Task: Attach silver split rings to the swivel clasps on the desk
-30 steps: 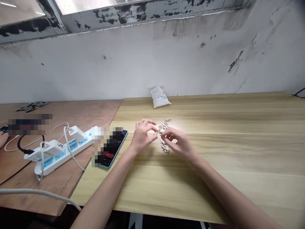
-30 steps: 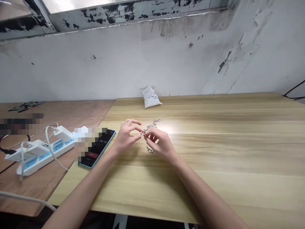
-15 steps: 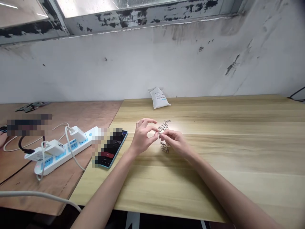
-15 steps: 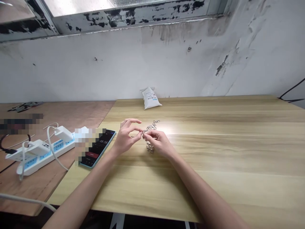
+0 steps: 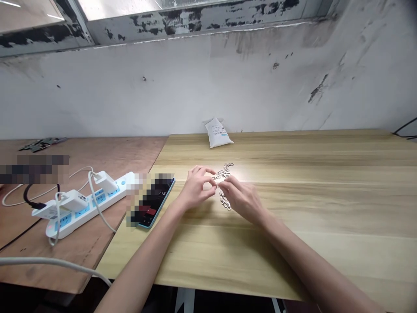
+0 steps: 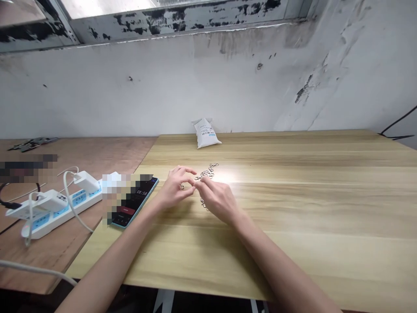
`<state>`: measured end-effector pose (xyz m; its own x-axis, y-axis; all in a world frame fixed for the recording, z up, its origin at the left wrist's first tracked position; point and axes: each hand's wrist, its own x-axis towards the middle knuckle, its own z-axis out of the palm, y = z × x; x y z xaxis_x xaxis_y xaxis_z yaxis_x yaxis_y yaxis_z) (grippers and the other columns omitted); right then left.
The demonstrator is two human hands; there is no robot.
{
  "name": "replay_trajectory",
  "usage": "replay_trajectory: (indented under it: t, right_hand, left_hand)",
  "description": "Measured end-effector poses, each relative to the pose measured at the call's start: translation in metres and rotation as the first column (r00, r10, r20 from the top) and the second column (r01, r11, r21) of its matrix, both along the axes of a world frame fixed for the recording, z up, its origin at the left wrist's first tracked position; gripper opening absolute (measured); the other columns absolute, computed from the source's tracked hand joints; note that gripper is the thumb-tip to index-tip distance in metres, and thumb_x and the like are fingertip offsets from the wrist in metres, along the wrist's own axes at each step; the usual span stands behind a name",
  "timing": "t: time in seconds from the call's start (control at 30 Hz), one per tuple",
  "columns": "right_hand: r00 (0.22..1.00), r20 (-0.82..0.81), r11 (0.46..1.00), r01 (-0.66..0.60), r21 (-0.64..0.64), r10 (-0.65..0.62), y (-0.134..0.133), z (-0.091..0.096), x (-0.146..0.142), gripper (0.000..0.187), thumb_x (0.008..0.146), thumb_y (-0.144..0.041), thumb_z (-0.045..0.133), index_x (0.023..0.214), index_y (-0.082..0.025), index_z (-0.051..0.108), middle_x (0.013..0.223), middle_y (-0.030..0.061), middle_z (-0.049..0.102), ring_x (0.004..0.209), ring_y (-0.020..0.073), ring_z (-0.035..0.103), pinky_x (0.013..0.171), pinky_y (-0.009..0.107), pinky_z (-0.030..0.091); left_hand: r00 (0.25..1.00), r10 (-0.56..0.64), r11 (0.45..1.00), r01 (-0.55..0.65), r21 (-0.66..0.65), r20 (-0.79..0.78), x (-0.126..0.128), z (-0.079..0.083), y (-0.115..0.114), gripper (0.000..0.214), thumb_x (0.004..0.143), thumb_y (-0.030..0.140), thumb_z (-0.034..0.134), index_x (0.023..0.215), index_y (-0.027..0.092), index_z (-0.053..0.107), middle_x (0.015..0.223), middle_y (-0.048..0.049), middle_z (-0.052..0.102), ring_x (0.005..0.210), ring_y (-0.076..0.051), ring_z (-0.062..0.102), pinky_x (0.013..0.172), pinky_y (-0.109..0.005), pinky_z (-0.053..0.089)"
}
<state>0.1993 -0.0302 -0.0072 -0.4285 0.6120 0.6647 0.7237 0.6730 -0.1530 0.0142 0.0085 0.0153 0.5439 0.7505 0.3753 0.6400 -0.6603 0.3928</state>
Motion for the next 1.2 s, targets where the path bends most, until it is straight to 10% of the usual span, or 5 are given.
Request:
replay_trajectory:
  t: [0.47, 0.9, 1.2]
  right_hand:
    - [1.0, -0.006, 0.942, 0.024, -0.336, -0.028, 0.02, -0.007, 0.026, 0.011, 0.087, -0.02, 0.054, 0.085, -0.02, 0.065, 0.092, 0.0034, 0.062, 0.061, 0.0106, 0.051, 0.057, 0.023, 0.034]
    - [0.983, -0.173, 0.919, -0.007, -0.395, -0.067, 0.024, -0.008, 0.028, 0.016, 0.085, -0.019, 0.052, 0.073, -0.018, 0.064, 0.077, 0.0012, 0.06, 0.064, 0.0116, 0.051, 0.062, 0.024, 0.036]
    - [0.974, -0.209, 0.925, -0.002, -0.379, -0.083, 0.031, -0.014, 0.026, 0.019, 0.087, -0.02, 0.052, 0.071, -0.019, 0.062, 0.068, 0.0, 0.057, 0.06, 0.0115, 0.049, 0.06, 0.024, 0.035]
  left_hand:
    - [0.973, -0.018, 1.0, 0.023, 0.02, -0.231, -0.044, 0.011, 0.018, 0.013, 0.084, 0.024, 0.06, 0.077, 0.023, 0.071, 0.103, -0.0031, 0.068, 0.102, -0.022, 0.057, 0.096, -0.041, 0.04]
    - [0.932, 0.042, 0.982, 0.028, 0.187, -0.361, 0.026, -0.008, 0.054, 0.017, 0.088, 0.025, 0.057, 0.081, 0.021, 0.072, 0.089, -0.0048, 0.07, 0.091, -0.02, 0.062, 0.097, -0.042, 0.035]
    - [0.953, 0.031, 0.977, 0.035, 0.209, -0.302, 0.024, -0.007, 0.057, 0.016, 0.084, 0.021, 0.059, 0.072, 0.021, 0.07, 0.085, -0.0038, 0.07, 0.088, -0.021, 0.059, 0.103, -0.045, 0.031]
